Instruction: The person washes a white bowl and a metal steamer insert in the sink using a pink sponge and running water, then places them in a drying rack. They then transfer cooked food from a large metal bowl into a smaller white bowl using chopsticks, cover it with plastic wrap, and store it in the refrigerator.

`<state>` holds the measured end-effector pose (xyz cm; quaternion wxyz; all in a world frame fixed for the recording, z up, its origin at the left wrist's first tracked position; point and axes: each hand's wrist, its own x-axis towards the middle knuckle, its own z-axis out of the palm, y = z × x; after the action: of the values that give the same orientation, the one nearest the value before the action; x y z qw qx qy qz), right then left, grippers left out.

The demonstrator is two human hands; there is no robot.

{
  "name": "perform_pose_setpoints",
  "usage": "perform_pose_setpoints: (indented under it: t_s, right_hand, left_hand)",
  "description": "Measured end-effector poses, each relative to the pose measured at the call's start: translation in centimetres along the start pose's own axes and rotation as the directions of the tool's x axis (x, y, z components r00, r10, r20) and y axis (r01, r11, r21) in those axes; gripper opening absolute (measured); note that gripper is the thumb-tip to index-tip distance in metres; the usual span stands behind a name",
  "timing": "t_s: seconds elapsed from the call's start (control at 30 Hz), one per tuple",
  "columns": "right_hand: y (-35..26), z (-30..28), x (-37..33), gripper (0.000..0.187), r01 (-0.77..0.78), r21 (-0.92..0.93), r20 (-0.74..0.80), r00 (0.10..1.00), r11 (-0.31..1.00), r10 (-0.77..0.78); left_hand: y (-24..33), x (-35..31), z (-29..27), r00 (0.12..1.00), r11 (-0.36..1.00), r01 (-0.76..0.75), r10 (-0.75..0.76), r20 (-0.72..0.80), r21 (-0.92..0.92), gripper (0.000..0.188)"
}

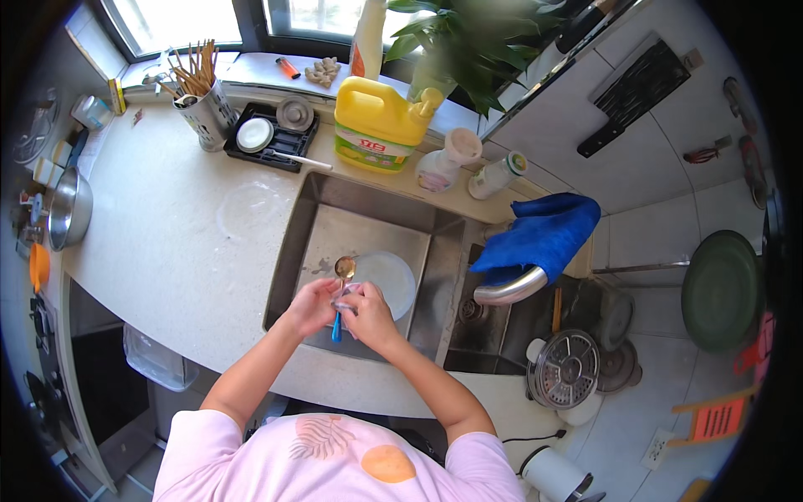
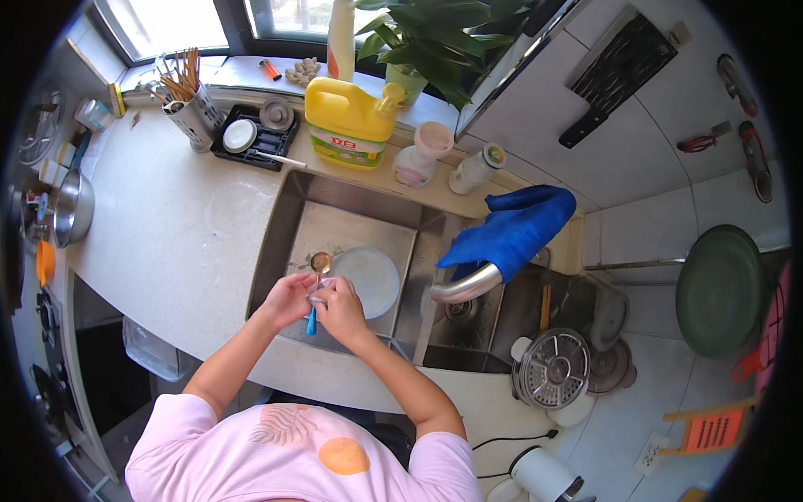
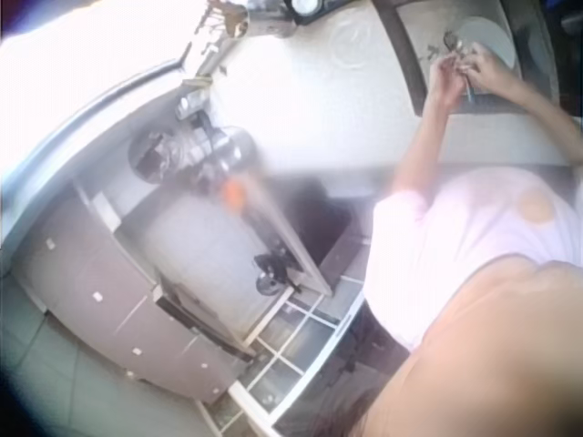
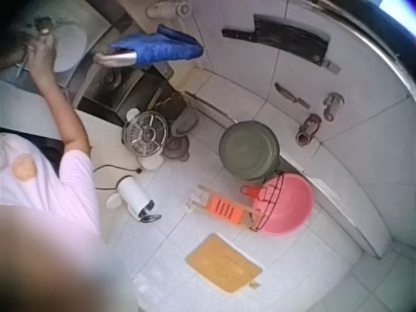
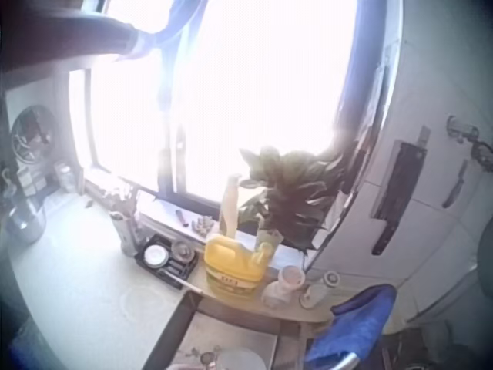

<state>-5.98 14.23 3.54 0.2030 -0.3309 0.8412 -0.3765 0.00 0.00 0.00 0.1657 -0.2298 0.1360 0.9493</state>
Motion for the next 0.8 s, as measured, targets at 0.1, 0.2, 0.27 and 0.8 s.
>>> perform_pose_setpoints:
  t_s: [0.1,0.2,0.27,0.8]
  right_hand:
    - [1.2,-0.6,-1.4,0.019,-0.068,0.063,0.112,0.992,0.996,0.061]
    - [0.7,-0.7,-2.1,0.020,-0.248,0.038,0.144,0.960,0.968,0.241]
    - [3.4,0.0,-3.2,0.020,-0.268,0.128,0.061,0.963,0.955,0.262]
    - [15.9,4.3,0.1,0.027,-0.467,-0.231,-0.236,0.878,0.854,0.417]
  left_hand:
    - [-1.1,1.8,-0.2,0.956,0.951,-0.047,0.132,-0.263,0.306,0.025]
    - [-1.3,1.6,-1.7,0.785,0.097,-0.086,0.620,0.008,0.992,0.032]
    - [-0.5,-0.2,0.2,0.663,-0.218,-0.165,0.697,0.272,0.962,0.035]
    - [8.6,-6.1,-3.5,0.295,-0.537,0.179,0.829,0.476,0.824,0.038]
